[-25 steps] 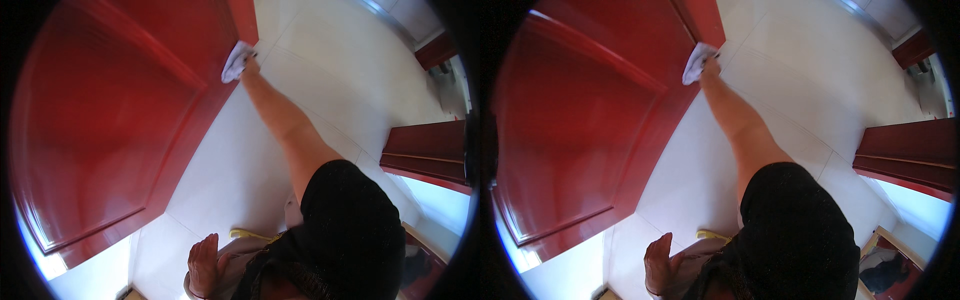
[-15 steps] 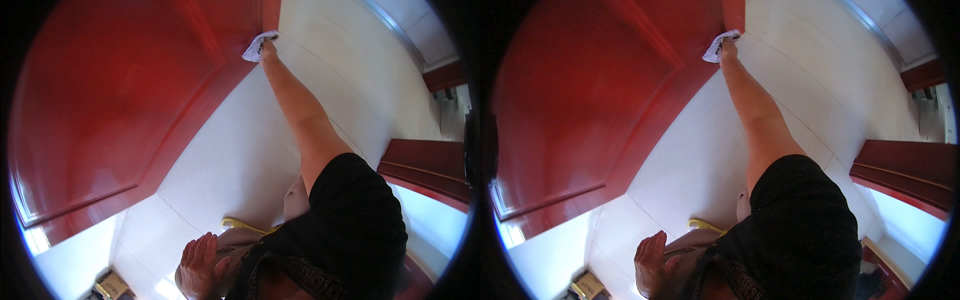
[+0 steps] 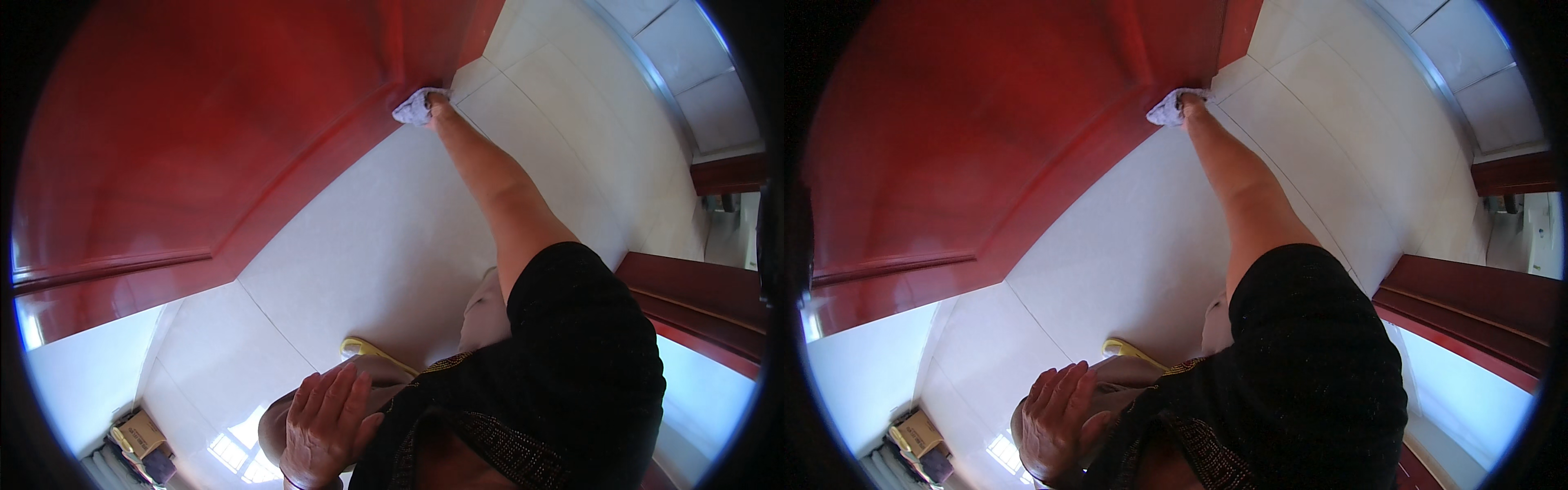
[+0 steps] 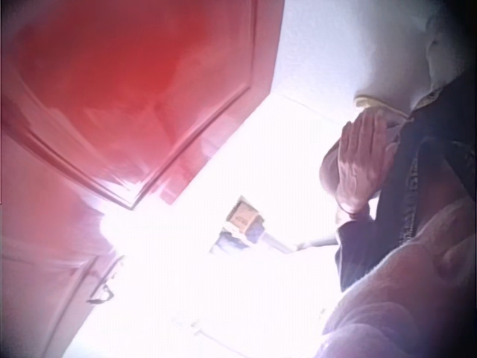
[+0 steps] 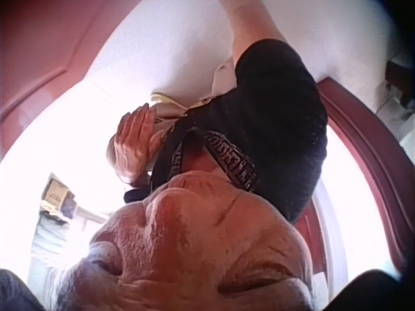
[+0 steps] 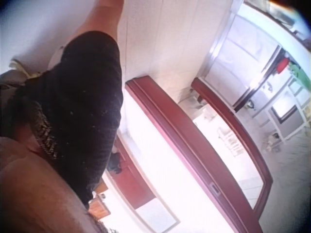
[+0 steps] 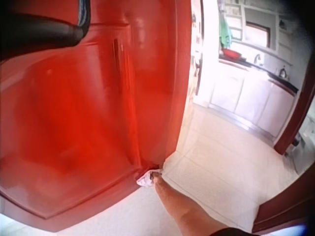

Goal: The person wipes down the surface and edges of a wooden door using a cloth.

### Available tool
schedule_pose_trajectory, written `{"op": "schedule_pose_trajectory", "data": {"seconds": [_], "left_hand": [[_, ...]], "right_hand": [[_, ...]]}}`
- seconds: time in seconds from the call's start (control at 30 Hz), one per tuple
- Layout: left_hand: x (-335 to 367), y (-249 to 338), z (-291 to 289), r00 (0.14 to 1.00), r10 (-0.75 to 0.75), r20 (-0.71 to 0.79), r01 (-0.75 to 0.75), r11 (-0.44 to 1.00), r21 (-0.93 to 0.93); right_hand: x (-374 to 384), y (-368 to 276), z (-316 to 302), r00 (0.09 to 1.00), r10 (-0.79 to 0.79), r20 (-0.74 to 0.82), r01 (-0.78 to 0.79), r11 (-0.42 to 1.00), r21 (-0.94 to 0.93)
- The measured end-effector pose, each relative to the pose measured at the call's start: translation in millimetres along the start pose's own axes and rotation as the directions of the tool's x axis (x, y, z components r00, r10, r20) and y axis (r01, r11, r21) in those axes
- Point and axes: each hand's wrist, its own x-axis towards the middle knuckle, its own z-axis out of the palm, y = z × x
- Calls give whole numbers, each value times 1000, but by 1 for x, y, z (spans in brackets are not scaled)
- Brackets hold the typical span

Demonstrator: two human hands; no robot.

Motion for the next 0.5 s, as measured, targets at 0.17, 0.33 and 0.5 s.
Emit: {"op": "schedule_pose_trajectory", "data": {"seconds": [0.17, 0.33, 0.5], "left_hand": [[-3, -5, -9, 970, 236, -52, -238, 971, -36], [-7, -10, -1, 1000, -16, 21, 17, 999, -31], [3, -6, -4, 997, 82, -2, -82, 996, -22]], "right_hand": [[17, -52, -70, 966, -257, -9, 256, 966, -22], [-57, 202, 72, 954, 289, 83, -288, 957, -28], [-161, 263, 140, 892, 363, 269, -291, 917, -272]]}}
